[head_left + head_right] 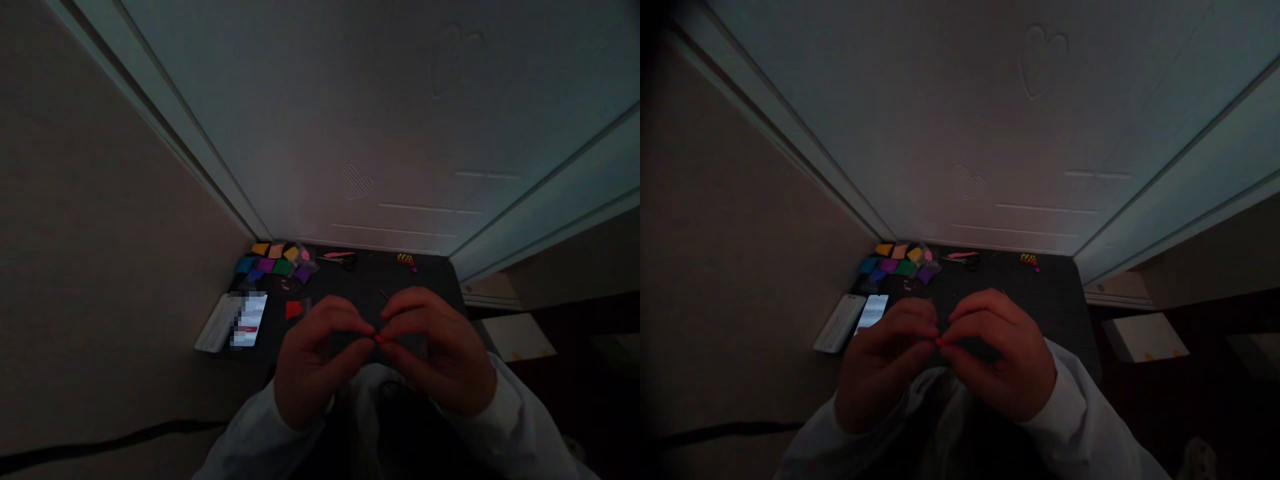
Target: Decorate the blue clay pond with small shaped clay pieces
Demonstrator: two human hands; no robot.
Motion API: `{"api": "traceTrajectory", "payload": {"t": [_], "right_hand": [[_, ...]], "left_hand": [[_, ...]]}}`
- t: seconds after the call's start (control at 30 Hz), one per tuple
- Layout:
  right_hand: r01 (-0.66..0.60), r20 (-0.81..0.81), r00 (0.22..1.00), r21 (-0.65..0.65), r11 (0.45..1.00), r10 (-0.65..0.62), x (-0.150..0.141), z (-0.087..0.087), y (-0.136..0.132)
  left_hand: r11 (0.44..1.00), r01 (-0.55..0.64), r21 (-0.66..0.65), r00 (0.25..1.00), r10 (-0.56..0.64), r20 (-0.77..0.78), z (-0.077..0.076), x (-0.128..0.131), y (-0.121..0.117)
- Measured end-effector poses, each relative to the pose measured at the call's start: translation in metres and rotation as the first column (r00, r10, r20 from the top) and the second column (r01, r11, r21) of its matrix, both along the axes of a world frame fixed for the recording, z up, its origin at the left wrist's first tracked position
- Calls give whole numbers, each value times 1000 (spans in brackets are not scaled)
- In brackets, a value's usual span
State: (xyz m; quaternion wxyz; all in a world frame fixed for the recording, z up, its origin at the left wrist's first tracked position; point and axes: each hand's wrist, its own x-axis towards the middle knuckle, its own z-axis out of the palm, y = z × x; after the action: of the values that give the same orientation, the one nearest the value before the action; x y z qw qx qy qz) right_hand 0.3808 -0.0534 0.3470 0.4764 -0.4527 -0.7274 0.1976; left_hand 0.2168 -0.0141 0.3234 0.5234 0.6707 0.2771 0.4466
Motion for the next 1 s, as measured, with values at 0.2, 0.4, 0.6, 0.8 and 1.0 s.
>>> {"api": "traceTrajectory", "payload": {"t": [0.2, 0.4, 0.6, 0.8, 1.0], "right_hand": [[-14, 34, 999, 22, 1000, 13, -6, -4, 5], [3, 62, 998, 51, 999, -6, -5, -5, 5], [26, 56, 998, 51, 998, -29, 4, -6, -2], [52, 30, 998, 57, 997, -54, 9, -5, -6], [62, 25, 998, 65, 996, -64, 9, -3, -7]], "left_hand": [[997, -29, -70, 999, 30, 20, 0, -2, -1], [995, -34, -96, 998, 38, 41, 0, -1, -2], [995, 17, -97, 997, -9, 75, -1, 7, -3], [995, 64, -80, 995, -58, 76, 0, 14, -2], [993, 90, -74, 994, -85, 69, -1, 16, 0]]}}
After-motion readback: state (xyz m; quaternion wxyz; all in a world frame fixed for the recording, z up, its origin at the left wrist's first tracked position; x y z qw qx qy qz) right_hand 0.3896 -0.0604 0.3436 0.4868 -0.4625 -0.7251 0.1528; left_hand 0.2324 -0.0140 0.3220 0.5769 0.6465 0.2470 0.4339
